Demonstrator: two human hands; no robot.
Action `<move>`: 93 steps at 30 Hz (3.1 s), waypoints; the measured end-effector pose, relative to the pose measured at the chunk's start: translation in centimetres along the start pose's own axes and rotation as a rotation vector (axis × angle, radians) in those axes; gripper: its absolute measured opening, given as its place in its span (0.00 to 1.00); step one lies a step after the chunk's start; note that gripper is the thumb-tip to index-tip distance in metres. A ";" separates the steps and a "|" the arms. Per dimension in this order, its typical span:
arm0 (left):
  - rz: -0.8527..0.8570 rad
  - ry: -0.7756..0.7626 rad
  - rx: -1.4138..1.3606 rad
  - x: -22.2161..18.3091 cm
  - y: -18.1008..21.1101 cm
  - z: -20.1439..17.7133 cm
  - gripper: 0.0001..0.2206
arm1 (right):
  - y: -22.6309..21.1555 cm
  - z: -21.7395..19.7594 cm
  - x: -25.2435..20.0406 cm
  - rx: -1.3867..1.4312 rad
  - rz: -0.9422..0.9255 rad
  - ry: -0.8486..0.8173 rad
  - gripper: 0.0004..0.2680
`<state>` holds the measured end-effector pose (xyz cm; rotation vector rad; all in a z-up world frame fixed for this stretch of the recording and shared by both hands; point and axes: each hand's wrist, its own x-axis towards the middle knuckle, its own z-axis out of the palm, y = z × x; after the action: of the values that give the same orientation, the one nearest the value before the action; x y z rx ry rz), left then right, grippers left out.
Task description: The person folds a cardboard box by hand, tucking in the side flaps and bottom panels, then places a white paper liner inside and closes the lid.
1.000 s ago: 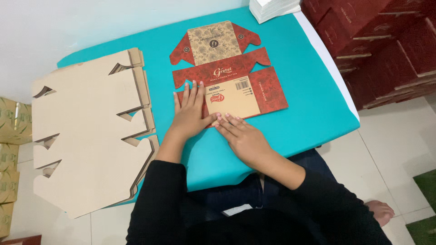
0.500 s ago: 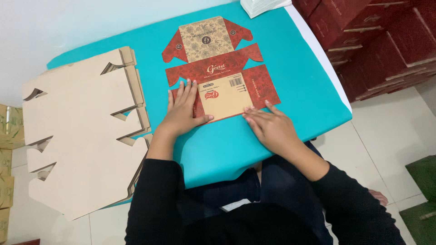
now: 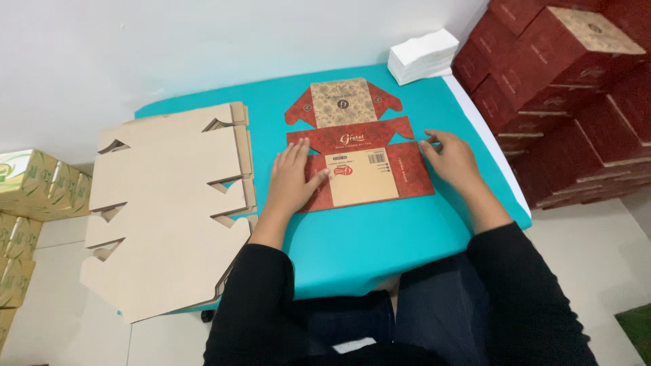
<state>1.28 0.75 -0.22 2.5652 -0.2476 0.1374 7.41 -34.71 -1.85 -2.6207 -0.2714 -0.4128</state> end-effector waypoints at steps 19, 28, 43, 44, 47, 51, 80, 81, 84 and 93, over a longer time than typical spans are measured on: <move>-0.155 0.401 -0.082 1.5 -0.1 -1.4 0.19 | -4.1 1.3 4.6 1.137 0.183 0.017 0.07; -0.376 0.186 0.055 7.4 1.0 -1.4 0.32 | -3.6 2.0 4.7 1.276 0.131 0.031 0.06; -0.051 0.539 -0.742 10.4 0.7 -3.1 0.09 | -1.4 1.2 5.4 1.233 0.423 0.052 0.13; 0.075 0.551 -0.783 9.7 1.6 -4.3 0.08 | -2.3 0.3 5.2 1.241 0.388 0.086 0.12; 0.329 0.544 -0.843 8.3 -0.8 -4.6 0.07 | -0.5 1.7 6.1 1.328 0.268 0.149 0.08; 0.430 0.324 -0.661 -0.6 6.0 -10.9 0.27 | -7.7 -5.6 3.0 1.152 -0.127 -0.015 0.12; -0.373 -0.160 -0.671 -7.5 0.7 -10.2 0.21 | -9.0 -0.1 -3.7 -0.533 -0.114 -0.587 0.26; -0.323 -0.163 -0.669 -6.9 0.1 -9.5 0.20 | -8.7 -0.3 -3.8 -0.586 -0.105 -0.572 0.26; -0.319 -0.101 -0.266 -4.4 -0.8 -8.7 0.20 | -9.9 -2.6 -4.0 -0.650 -0.063 -0.531 0.24; -0.101 0.153 0.072 2.7 -0.7 -4.6 0.18 | -12.9 -1.7 -0.9 -0.400 -0.176 -0.603 0.33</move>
<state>3.84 3.41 3.70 2.6164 -0.0564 0.3082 2.80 -24.43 4.67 -3.0714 -0.6763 0.3208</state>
